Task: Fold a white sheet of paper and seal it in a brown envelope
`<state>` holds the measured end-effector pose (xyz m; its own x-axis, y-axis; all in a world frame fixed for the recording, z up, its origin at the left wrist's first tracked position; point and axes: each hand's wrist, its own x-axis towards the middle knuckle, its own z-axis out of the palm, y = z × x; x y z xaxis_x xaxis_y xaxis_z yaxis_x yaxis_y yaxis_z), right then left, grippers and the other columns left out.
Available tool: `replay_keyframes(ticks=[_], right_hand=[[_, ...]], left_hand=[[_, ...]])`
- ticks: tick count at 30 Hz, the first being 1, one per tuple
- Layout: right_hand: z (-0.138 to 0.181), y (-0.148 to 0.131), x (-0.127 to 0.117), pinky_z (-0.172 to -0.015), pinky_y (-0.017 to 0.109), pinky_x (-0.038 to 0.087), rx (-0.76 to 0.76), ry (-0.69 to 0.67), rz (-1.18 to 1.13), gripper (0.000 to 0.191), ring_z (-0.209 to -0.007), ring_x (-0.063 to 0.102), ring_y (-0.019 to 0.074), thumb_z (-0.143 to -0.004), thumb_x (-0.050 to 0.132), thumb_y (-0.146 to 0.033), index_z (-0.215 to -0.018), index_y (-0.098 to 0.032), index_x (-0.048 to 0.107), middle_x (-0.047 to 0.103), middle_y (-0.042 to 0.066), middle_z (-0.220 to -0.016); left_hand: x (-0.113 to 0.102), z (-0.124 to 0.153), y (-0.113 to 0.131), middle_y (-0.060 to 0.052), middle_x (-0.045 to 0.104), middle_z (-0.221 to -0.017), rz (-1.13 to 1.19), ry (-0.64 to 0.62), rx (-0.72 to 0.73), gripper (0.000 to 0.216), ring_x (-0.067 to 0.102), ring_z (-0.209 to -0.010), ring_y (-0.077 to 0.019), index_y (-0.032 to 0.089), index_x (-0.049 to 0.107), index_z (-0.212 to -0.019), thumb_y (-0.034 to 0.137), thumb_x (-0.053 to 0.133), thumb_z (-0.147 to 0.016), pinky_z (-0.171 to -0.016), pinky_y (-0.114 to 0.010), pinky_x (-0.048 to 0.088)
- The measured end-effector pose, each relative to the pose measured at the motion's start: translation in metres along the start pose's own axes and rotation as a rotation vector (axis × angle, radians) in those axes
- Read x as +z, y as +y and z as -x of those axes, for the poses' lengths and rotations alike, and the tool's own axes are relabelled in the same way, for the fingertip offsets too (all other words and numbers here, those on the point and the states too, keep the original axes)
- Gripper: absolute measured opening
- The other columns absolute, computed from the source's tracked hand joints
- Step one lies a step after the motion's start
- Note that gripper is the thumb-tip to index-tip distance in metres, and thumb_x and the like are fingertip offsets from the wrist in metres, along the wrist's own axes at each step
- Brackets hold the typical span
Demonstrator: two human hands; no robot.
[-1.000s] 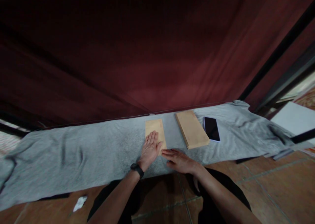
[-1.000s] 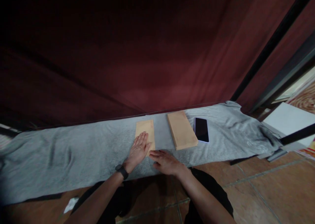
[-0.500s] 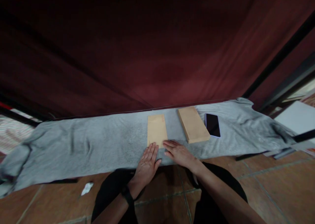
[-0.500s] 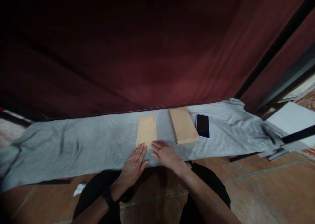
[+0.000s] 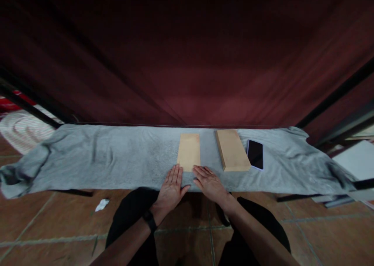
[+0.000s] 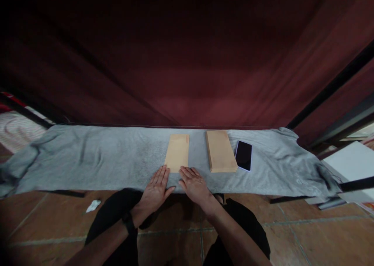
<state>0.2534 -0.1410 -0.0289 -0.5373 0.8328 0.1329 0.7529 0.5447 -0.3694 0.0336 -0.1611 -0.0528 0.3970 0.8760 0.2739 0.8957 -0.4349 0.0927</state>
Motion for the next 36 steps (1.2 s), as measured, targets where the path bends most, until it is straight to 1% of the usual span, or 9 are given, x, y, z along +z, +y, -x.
replay_keyframes(ticks=[8,13,18,22,24,26,30,33,36], right_hand=[[0.004,0.007,-0.012,-0.122,0.046,0.03,0.034,-0.011,0.047,0.043,-0.138,0.049,0.0231,-0.101,0.045,-0.025,-0.141,-0.013,0.055,0.052,0.012,-0.149],[0.006,0.012,-0.015,-0.12,0.049,0.032,0.013,-0.004,0.051,0.042,-0.135,0.052,0.0233,-0.101,0.045,-0.024,-0.142,-0.019,0.055,0.055,0.009,-0.147],[0.004,0.012,-0.016,-0.12,0.049,0.031,0.039,0.004,0.01,0.041,-0.133,0.054,0.0234,-0.101,0.046,-0.025,-0.14,-0.018,0.056,0.057,0.01,-0.145],[-0.001,0.014,-0.016,-0.118,0.046,0.035,0.061,-0.007,-0.051,0.038,-0.13,0.055,0.0223,-0.1,0.048,-0.023,-0.136,-0.019,0.06,0.061,0.009,-0.141],[-0.004,0.014,-0.017,-0.117,0.043,0.036,0.071,-0.014,-0.075,0.037,-0.128,0.057,0.0211,-0.099,0.048,-0.02,-0.134,-0.019,0.062,0.063,0.008,-0.138],[-0.006,0.015,-0.019,-0.116,0.04,0.037,0.076,-0.022,-0.098,0.037,-0.126,0.057,0.0196,-0.098,0.049,-0.017,-0.132,-0.02,0.063,0.064,0.007,-0.136],[-0.008,0.017,-0.022,-0.115,0.038,0.038,0.07,-0.045,-0.111,0.038,-0.126,0.057,0.018,-0.098,0.049,-0.015,-0.132,-0.025,0.064,0.063,0.004,-0.138],[-0.009,0.019,-0.022,-0.114,0.04,0.039,0.067,-0.045,-0.151,0.04,-0.127,0.057,0.0187,-0.098,0.048,-0.015,-0.133,-0.026,0.063,0.063,0.005,-0.138],[-0.01,0.019,-0.022,-0.114,0.041,0.039,0.082,-0.025,-0.206,0.039,-0.125,0.058,0.0195,-0.097,0.049,-0.013,-0.131,-0.025,0.065,0.065,0.005,-0.135]], left_hand=[[-0.006,-0.005,0.003,-0.022,0.041,-0.155,0.003,-0.02,-0.04,0.071,0.036,-0.146,-0.0338,0.008,0.036,-0.152,0.052,0.044,-0.097,-0.119,-0.051,0.035],[-0.007,-0.003,0.006,-0.021,0.041,-0.155,0.0,-0.012,-0.058,0.069,0.035,-0.146,-0.0332,0.009,0.038,-0.151,0.052,0.045,-0.097,-0.119,-0.05,0.035],[-0.01,-0.006,0.006,-0.022,0.047,-0.151,0.003,-0.013,-0.061,0.063,0.039,-0.144,-0.0334,0.006,0.048,-0.144,0.05,0.044,-0.098,-0.121,-0.051,0.031],[-0.015,-0.025,0.005,-0.018,0.056,-0.145,0.039,-0.006,-0.064,0.049,0.041,-0.144,-0.0294,0.009,0.058,-0.135,0.039,0.038,-0.102,-0.124,-0.049,0.026],[-0.015,-0.041,0.004,-0.013,0.051,-0.15,0.086,-0.022,-0.031,0.048,0.039,-0.145,-0.025,0.013,0.054,-0.14,0.036,0.033,-0.104,-0.124,-0.046,0.028],[-0.012,-0.058,0.003,-0.008,0.045,-0.156,0.132,-0.081,0.05,0.049,0.036,-0.147,-0.0215,0.016,0.049,-0.145,0.036,0.029,-0.105,-0.122,-0.043,0.03],[0.001,-0.083,-0.001,-0.004,0.04,-0.159,0.178,-0.192,0.217,0.05,0.031,-0.149,-0.0199,0.023,0.043,-0.15,0.041,0.028,-0.106,-0.123,-0.042,0.026],[0.011,-0.092,-0.006,-0.002,0.034,-0.162,0.183,-0.205,0.265,0.051,0.025,-0.151,-0.0189,0.025,0.038,-0.152,0.043,0.027,-0.106,-0.124,-0.042,0.02],[0.018,-0.101,-0.011,-0.002,0.031,-0.163,0.163,-0.218,0.271,0.053,0.023,-0.152,-0.0177,0.024,0.035,-0.154,0.044,0.023,-0.106,-0.125,-0.04,0.016]])
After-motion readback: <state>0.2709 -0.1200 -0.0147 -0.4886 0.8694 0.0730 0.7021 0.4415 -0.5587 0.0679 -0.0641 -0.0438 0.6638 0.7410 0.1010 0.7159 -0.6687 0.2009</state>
